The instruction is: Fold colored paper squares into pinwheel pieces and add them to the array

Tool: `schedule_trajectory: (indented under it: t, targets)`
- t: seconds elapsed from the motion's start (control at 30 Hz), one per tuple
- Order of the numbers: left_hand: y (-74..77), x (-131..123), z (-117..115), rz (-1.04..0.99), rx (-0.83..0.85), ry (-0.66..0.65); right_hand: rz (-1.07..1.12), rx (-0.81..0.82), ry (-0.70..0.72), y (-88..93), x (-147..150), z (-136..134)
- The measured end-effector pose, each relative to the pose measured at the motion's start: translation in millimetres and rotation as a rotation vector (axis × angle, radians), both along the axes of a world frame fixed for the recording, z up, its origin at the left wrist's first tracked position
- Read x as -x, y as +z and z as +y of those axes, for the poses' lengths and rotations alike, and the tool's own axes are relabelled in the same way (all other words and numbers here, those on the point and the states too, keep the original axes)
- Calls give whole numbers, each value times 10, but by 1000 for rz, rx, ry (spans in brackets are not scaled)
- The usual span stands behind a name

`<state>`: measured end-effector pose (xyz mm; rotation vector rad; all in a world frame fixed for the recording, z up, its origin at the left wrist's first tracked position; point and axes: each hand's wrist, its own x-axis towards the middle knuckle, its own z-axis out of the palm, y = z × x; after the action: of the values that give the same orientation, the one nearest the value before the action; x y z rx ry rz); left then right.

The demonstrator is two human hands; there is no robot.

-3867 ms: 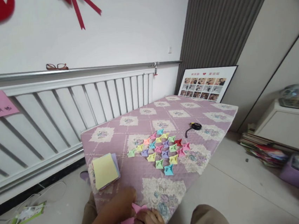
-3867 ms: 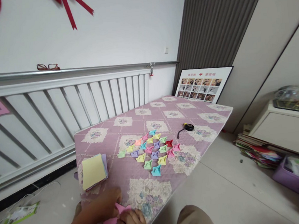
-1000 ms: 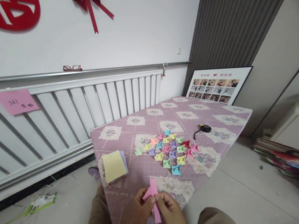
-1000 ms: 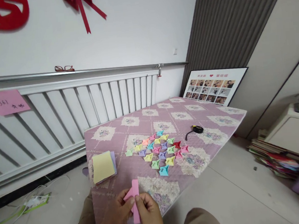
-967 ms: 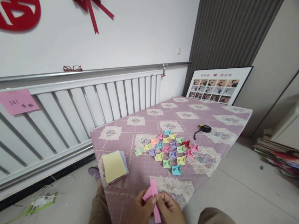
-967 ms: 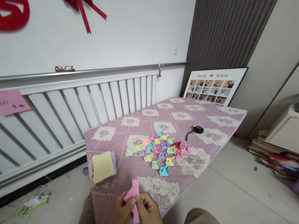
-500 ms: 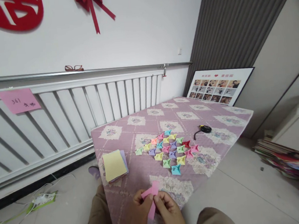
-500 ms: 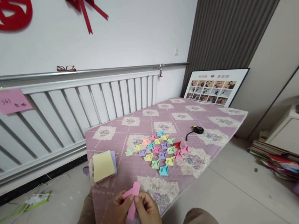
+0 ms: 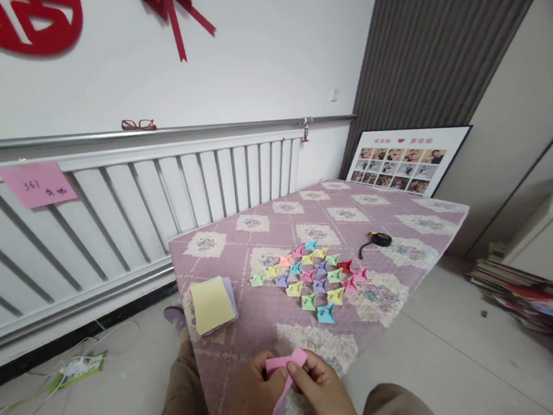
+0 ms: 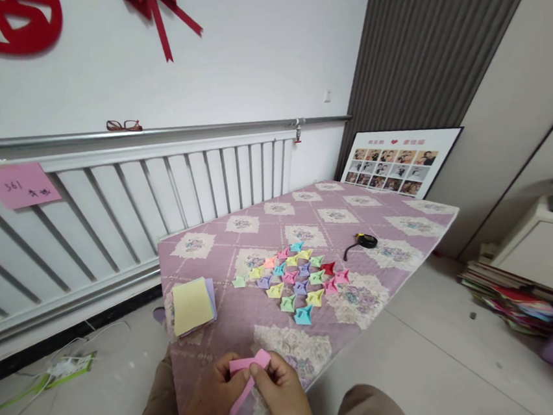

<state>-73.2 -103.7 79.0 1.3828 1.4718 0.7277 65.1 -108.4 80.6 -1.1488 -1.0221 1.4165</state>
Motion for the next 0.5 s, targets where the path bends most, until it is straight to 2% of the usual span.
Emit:
schedule_trajectory:
  t: [0.17,0.27,0.4,0.5]
  targets:
    - [33,29,11,54,-10,-40,3,54,-12,-10,-26,-24]
    - [21,52,28,5,10,-60,-24,54,-41,-42,-33,-20]
    - [-3,110,53,-358,17,-27,19,65,-55,-62,-33,14]
    - [-109,149,63,-650,-27,110,137,81,-104,-9,-12,49]
